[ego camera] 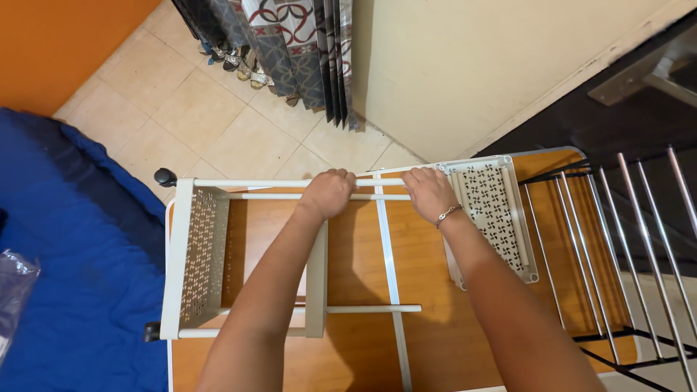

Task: The person assembles a white plastic shelving unit by inserting vertical poles into a perforated base and attaching horizontal crossbars. The person repeatedly adjusts and repositions the poles and crossbars to fit them into the frame. The assembly remains incomplete by the end of the clip.

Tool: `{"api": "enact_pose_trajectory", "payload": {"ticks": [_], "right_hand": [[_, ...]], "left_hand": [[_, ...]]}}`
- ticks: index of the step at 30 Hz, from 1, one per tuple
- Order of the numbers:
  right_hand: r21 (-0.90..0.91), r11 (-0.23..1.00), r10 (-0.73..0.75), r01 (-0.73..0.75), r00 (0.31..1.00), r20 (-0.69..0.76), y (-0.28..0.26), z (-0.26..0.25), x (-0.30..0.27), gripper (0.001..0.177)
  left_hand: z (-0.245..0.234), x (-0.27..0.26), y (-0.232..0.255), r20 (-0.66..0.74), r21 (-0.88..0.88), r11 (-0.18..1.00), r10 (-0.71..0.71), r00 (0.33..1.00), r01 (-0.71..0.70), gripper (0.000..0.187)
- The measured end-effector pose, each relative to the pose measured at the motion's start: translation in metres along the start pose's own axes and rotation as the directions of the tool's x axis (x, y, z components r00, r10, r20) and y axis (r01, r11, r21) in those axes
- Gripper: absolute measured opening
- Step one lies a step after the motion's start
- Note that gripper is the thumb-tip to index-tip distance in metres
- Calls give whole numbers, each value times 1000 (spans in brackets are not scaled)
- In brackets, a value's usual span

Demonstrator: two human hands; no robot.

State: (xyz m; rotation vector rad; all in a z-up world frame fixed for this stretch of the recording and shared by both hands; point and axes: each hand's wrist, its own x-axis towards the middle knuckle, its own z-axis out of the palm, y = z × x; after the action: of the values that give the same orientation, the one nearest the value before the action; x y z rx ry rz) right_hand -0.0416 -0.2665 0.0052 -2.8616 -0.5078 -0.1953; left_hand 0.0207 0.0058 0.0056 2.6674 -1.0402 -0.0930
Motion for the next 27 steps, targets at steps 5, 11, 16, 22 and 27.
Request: {"api": "enact_pose_trajectory", "payload": {"ticks": [5, 11, 16, 22, 27], "right_hand": [[-16, 1000, -16, 15, 999, -48, -1, -6, -6, 16], [50, 999, -12, 14, 999, -36, 1, -20, -14, 19], [180, 982, 72, -54, 992, -100, 6, -32, -25, 24], [493, 833, 399, -251, 890, -222, 35, -39, -74, 27], [648, 739, 509, -184, 782, -358, 45, -34, -127, 33]], "left_hand": [[-6, -3, 8, -16, -22, 1000, 3, 1000, -3, 13], [-19, 1, 21, 40, -7, 1000, -26, 999, 26, 20], [-21, -1, 14, -124, -167, 986, 10, 992, -30, 19], [-5, 28, 21, -123, -694, 718, -191, 974, 53, 29], [27, 92, 57, -53, -914, 386, -424, 904, 127, 28]]}}
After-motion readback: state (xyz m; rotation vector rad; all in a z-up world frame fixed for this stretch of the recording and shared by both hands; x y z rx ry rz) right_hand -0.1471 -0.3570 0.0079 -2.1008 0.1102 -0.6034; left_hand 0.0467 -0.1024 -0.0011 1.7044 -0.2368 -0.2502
